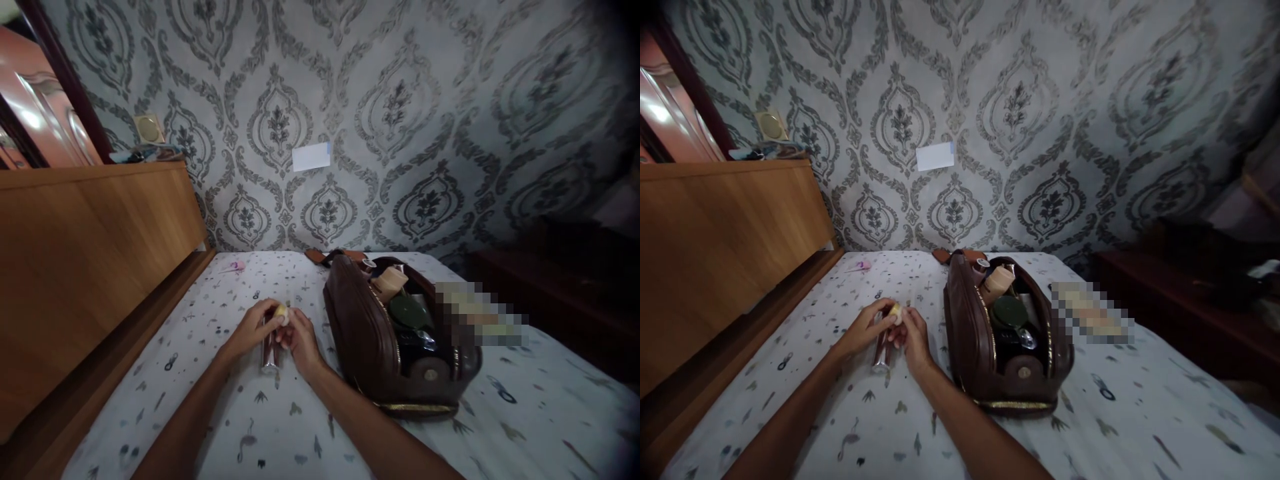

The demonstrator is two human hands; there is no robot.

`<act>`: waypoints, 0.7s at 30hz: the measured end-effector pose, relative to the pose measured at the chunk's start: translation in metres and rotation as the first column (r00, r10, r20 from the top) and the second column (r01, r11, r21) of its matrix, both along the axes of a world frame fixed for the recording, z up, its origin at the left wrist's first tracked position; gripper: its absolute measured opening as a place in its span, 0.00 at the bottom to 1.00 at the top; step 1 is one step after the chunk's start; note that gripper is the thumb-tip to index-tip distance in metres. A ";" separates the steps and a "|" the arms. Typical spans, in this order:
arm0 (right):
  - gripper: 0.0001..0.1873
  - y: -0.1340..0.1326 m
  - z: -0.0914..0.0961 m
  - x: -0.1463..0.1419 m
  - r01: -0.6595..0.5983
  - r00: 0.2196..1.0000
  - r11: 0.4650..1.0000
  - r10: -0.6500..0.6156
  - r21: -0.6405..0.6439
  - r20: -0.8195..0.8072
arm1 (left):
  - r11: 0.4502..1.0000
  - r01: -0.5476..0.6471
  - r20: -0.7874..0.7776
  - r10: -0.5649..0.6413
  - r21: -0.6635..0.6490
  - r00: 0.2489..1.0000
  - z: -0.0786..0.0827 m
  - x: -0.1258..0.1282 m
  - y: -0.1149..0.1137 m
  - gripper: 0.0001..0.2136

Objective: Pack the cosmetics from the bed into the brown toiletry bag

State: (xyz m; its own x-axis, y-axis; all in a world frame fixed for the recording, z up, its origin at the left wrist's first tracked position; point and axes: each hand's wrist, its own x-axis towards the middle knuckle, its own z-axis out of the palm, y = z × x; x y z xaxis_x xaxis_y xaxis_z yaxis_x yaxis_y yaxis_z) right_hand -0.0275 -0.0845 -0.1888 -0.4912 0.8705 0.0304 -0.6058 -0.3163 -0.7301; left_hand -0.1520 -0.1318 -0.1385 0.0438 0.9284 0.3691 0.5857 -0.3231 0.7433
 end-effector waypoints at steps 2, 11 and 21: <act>0.24 0.000 0.000 0.000 0.000 1.000 1.000 0.000 -0.001 0.000 | 1.000 -0.005 0.002 0.005 0.001 1.000 -0.001 0.000 0.000 0.13; 0.26 -0.001 0.002 0.000 -0.001 1.000 1.000 0.001 -0.004 0.008 | 0.999 -0.033 -0.010 0.033 -0.015 0.999 -0.002 0.001 -0.001 0.13; 0.24 0.000 0.002 0.000 -0.004 1.000 1.000 0.004 -0.004 0.000 | 1.000 -0.007 0.020 0.007 0.001 1.000 -0.001 0.002 -0.001 0.14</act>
State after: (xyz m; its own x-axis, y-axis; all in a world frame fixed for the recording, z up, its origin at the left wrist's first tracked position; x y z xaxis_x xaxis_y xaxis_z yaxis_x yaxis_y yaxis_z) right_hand -0.0275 -0.0848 -0.1863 -0.4943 0.8689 0.0269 -0.6044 -0.3213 -0.7290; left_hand -0.1496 -0.1329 -0.1398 0.0300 0.9283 0.3706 0.5732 -0.3198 0.7544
